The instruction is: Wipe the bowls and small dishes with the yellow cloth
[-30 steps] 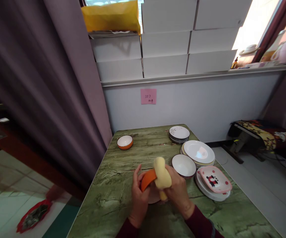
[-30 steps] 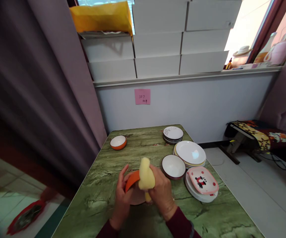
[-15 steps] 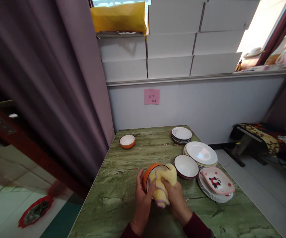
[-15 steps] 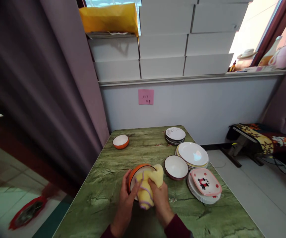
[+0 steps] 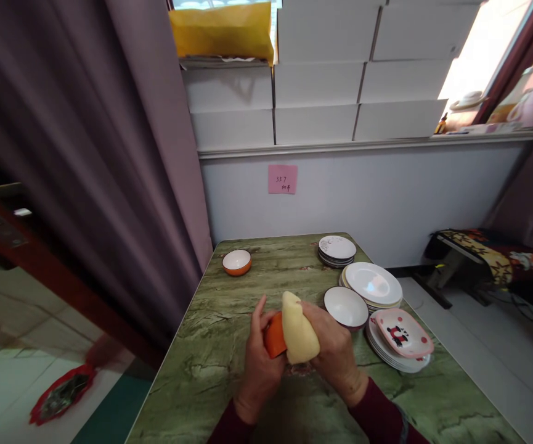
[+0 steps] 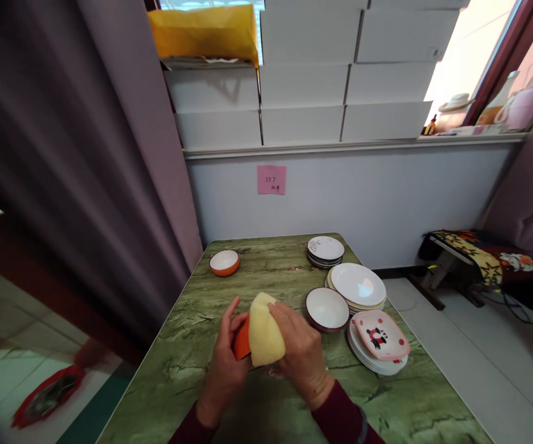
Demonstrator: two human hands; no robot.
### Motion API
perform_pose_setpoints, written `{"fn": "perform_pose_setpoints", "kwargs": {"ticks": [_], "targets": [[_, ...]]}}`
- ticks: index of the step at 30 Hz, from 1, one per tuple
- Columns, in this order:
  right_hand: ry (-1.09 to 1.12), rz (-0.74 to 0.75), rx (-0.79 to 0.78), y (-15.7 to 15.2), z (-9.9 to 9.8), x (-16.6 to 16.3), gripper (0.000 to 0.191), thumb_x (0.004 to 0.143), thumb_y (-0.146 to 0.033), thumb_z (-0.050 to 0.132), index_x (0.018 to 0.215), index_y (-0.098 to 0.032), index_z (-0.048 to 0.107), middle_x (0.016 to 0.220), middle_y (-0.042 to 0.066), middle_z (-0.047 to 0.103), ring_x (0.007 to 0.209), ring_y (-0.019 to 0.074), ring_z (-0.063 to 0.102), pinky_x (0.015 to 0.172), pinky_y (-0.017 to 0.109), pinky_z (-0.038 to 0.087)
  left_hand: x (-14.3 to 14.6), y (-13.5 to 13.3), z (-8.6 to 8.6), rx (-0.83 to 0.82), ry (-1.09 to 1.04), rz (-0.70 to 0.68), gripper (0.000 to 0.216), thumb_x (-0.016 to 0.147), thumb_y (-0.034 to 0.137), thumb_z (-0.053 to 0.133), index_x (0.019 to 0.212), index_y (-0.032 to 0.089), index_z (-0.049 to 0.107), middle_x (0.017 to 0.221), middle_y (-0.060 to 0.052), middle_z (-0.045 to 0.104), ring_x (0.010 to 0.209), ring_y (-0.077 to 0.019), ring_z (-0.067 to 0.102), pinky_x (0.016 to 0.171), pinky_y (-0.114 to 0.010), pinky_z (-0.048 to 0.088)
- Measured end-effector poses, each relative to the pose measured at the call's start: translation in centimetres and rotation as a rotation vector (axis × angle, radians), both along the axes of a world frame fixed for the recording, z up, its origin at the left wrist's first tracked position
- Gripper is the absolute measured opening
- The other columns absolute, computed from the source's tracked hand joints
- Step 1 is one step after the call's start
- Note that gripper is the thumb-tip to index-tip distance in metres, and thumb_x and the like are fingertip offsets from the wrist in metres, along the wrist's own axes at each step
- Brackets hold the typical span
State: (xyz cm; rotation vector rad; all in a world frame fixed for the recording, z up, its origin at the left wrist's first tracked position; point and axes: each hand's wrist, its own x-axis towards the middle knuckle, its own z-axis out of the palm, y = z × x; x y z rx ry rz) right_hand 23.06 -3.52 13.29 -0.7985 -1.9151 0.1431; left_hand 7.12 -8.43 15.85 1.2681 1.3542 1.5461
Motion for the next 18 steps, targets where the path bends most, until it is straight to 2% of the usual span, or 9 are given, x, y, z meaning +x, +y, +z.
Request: {"fn": "perform_pose_setpoints", "kwargs": {"ticks": [2,4,6,8,10,12,15,18], "targets": [[0.187,-0.053,-0.185,-0.1,-0.1,-0.8,0.049,0.082,-0.023,0.062,0.13,-0.016,0.059,0.121,0.014,0.07,0.111,0.0281,0.067,0.096,0.043,0.055,0.1,0.0,0.3,0.036,-0.062,0.028,0.099,0.064,0.017,0.077,0.151,0.024,0.03,0.122,-0.01,0.066,0.107,-0.0271,0.066,0.094,-0.039,0.051],[0.456,-0.07,-0.501,-0.2,-0.4,-2.0,0.045,0.078,-0.035,0.069,0.119,-0.015,0.065,0.108,0.012,0.075,0.096,0.0286,0.071,0.085,0.041,0.059,0.3,0.0,0.9,0.076,-0.132,0.057,0.091,0.072,0.022,0.074,0.151,0.024,0.029,0.123,-0.011,0.064,0.108,-0.0263,0.066,0.094,-0.038,0.051],[0.761,-0.027,-0.855,-0.6,-0.6,-3.5,0.049,0.075,-0.048,0.072,0.11,-0.014,0.068,0.099,0.011,0.077,0.088,0.0286,0.073,0.075,0.039,0.061,0.9,0.0,1.4,0.099,-0.186,0.103,0.088,0.074,0.023,0.073,0.15,0.025,0.029,0.126,-0.011,0.063,0.111,-0.0265,0.065,0.096,-0.038,0.051],[1.021,0.022,-1.082,-1.2,-0.8,-4.8,0.056,0.071,-0.055,0.076,0.108,-0.014,0.068,0.1,0.012,0.077,0.088,0.029,0.073,0.073,0.037,0.061,1.6,0.0,1.6,0.115,-0.232,0.144,0.088,0.073,0.024,0.074,0.149,0.026,0.03,0.128,-0.011,0.062,0.113,-0.0277,0.065,0.097,-0.039,0.051],[1.16,0.062,-1.177,-1.7,-1.1,-5.5,0.062,0.066,-0.055,0.08,0.111,-0.014,0.068,0.105,0.012,0.076,0.091,0.0286,0.073,0.075,0.036,0.06,2.2,-0.1,1.2,0.127,-0.282,0.165,0.086,0.074,0.028,0.074,0.149,0.026,0.031,0.128,-0.011,0.061,0.113,-0.0285,0.065,0.096,-0.04,0.052],[1.19,0.087,-1.217,-2.0,-1.5,-5.5,0.063,0.062,-0.053,0.084,0.11,-0.014,0.068,0.105,0.012,0.076,0.091,0.0281,0.073,0.077,0.036,0.06,2.4,-0.3,0.5,0.103,-0.306,0.165,0.078,0.079,0.033,0.071,0.147,0.026,0.034,0.129,-0.012,0.061,0.113,-0.0287,0.065,0.097,-0.041,0.052],[1.118,0.063,-1.248,-1.8,-2.4,-4.6,0.063,0.059,-0.054,0.085,0.105,-0.013,0.07,0.099,0.012,0.077,0.086,0.0289,0.073,0.074,0.037,0.06,1.8,-0.8,-0.6,0.013,-0.237,0.112,0.065,0.083,0.036,0.068,0.142,0.025,0.043,0.138,-0.012,0.057,0.125,-0.0302,0.058,0.105,-0.043,0.047],[0.939,0.026,-1.136,-1.0,-2.9,-3.0,0.054,0.067,-0.054,0.079,0.102,-0.013,0.071,0.097,0.012,0.077,0.085,0.0293,0.073,0.072,0.037,0.059,0.7,-1.0,-0.9,-0.015,-0.115,0.008,0.064,0.082,0.037,0.07,0.14,0.024,0.048,0.146,-0.011,0.052,0.136,-0.0317,0.049,0.112,-0.044,0.041]]}}
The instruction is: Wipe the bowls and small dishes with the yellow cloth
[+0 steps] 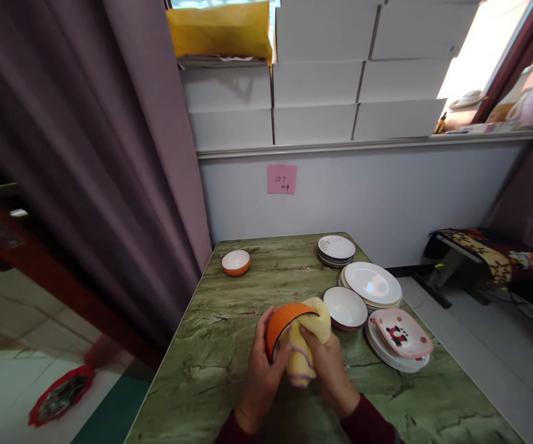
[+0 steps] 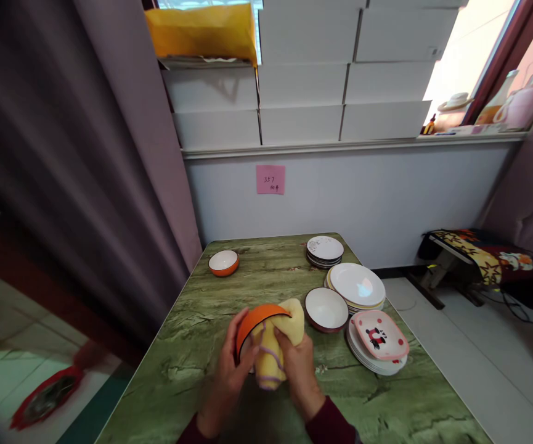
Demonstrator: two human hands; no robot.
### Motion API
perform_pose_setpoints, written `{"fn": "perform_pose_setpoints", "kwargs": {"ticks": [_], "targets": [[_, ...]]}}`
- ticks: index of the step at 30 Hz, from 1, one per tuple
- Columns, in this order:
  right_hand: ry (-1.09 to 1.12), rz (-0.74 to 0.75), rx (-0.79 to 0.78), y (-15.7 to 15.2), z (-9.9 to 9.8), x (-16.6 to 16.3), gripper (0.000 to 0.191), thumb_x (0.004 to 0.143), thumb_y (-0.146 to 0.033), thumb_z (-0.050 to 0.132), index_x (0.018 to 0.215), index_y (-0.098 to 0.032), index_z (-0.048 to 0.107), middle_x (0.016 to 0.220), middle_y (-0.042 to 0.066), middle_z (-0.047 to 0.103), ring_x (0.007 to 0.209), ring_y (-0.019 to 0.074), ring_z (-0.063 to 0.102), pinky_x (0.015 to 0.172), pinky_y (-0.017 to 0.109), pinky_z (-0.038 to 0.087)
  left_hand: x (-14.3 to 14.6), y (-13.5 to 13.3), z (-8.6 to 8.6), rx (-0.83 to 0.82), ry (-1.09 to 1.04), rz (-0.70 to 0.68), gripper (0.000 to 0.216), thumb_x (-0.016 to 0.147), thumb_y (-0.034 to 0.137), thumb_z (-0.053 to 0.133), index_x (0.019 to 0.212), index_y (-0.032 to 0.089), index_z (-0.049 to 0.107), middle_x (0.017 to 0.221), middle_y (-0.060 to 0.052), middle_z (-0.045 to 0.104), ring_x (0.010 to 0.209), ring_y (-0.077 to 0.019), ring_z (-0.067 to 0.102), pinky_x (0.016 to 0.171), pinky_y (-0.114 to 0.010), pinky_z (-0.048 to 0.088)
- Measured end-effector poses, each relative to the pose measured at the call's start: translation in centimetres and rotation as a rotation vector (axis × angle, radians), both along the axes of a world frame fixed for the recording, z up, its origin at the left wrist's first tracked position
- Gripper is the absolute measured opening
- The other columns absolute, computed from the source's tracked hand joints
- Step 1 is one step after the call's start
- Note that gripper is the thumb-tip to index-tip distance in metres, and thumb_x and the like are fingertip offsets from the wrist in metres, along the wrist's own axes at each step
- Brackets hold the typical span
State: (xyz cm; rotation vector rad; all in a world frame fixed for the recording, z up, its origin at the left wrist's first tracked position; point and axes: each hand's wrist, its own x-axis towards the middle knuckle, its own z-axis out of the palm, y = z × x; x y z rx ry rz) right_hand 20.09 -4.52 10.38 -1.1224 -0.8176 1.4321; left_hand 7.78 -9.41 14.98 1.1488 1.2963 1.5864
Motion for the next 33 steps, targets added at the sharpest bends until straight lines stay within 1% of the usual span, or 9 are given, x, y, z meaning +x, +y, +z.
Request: {"fn": "perform_pose_setpoints", "kwargs": {"ticks": [4,7,9,11,14,18,22,27,33], "targets": [[-0.518,0.015,0.426,1.3,0.7,2.3,0.035,0.079,-0.035,0.066,0.107,-0.015,0.069,0.094,0.009,0.077,0.082,0.026,0.071,0.073,0.036,0.058,-1.6,0.7,0.7,0.005,0.166,-0.175,0.07,0.083,0.036,0.069,0.146,0.023,0.04,0.137,-0.014,0.058,0.126,-0.0313,0.057,0.108,-0.046,0.044],[-0.863,0.008,0.844,1.7,2.2,3.4,0.04,0.08,-0.02,0.057,0.119,-0.015,0.064,0.106,0.012,0.075,0.092,0.0265,0.071,0.08,0.037,0.057,-2.0,1.2,1.3,0.001,0.343,-0.289,0.079,0.08,0.028,0.073,0.149,0.024,0.035,0.141,-0.015,0.055,0.126,-0.0325,0.056,0.109,-0.05,0.041],[-0.973,-0.029,1.079,1.7,3.3,3.9,0.047,0.082,-0.015,0.053,0.129,-0.014,0.058,0.119,0.014,0.071,0.106,0.0262,0.068,0.089,0.038,0.056,-1.7,1.2,1.6,0.035,0.405,-0.274,0.082,0.076,0.024,0.076,0.148,0.025,0.037,0.147,-0.014,0.051,0.133,-0.0344,0.05,0.113,-0.052,0.036],[-1.012,-0.058,1.18,1.8,4.0,4.1,0.048,0.085,-0.013,0.052,0.134,-0.015,0.054,0.123,0.014,0.069,0.111,0.0246,0.067,0.094,0.036,0.054,-1.2,0.9,1.8,0.067,0.393,-0.224,0.083,0.075,0.022,0.076,0.148,0.025,0.037,0.145,-0.013,0.052,0.131,-0.0341,0.051,0.111,-0.05,0.038],[-0.914,-0.091,1.041,1.9,4.1,3.8,0.043,0.083,-0.019,0.059,0.126,-0.016,0.059,0.113,0.013,0.072,0.103,0.0258,0.069,0.089,0.037,0.056,-0.5,0.4,2.2,0.09,0.298,-0.148,0.084,0.079,0.019,0.068,0.152,0.025,0.028,0.128,-0.011,0.062,0.113,-0.0292,0.062,0.102,-0.046,0.045],[-0.435,-0.05,0.427,1.6,2.7,1.8,0.039,0.074,-0.038,0.072,0.105,-0.016,0.067,0.095,0.01,0.075,0.085,0.0274,0.071,0.076,0.038,0.059,0.2,0.9,2.1,0.114,0.139,-0.018,0.077,0.083,0.023,0.062,0.152,0.023,0.028,0.121,-0.01,0.064,0.108,-0.0265,0.064,0.1,-0.042,0.047],[0.109,0.034,-0.051,0.5,1.4,-0.9,0.058,0.065,-0.054,0.081,0.105,-0.014,0.068,0.098,0.011,0.077,0.085,0.0282,0.073,0.073,0.038,0.06,1.0,1.9,1.0,0.092,-0.061,0.12,0.07,0.083,0.03,0.062,0.147,0.021,0.035,0.115,-0.01,0.068,0.103,-0.0257,0.067,0.094,-0.04,0.051],[0.27,0.085,-0.204,-0.5,0.6,-1.7,0.066,0.052,-0.051,0.091,0.099,-0.01,0.069,0.089,0.012,0.077,0.074,0.0247,0.073,0.069,0.034,0.059,1.4,2.4,-1.4,-0.018,-0.234,0.298,0.057,0.078,0.028,0.063,0.134,0.021,0.051,0.118,-0.009,0.068,0.101,-0.0248,0.067,0.088,-0.036,0.054],[0.156,0.191,-0.12,-0.4,-0.2,0.5,0.063,0.064,-0.051,0.085,0.108,-0.01,0.065,0.099,0.014,0.076,0.086,0.0287,0.073,0.075,0.039,0.059,-0.3,3.1,-2.6,-0.166,-0.436,0.309,0.043,0.072,0.029,0.068,0.114,0.021,0.063,0.105,-0.005,0.073,0.092,-0.0227,0.07,0.083,-0.033,0.055]]}}
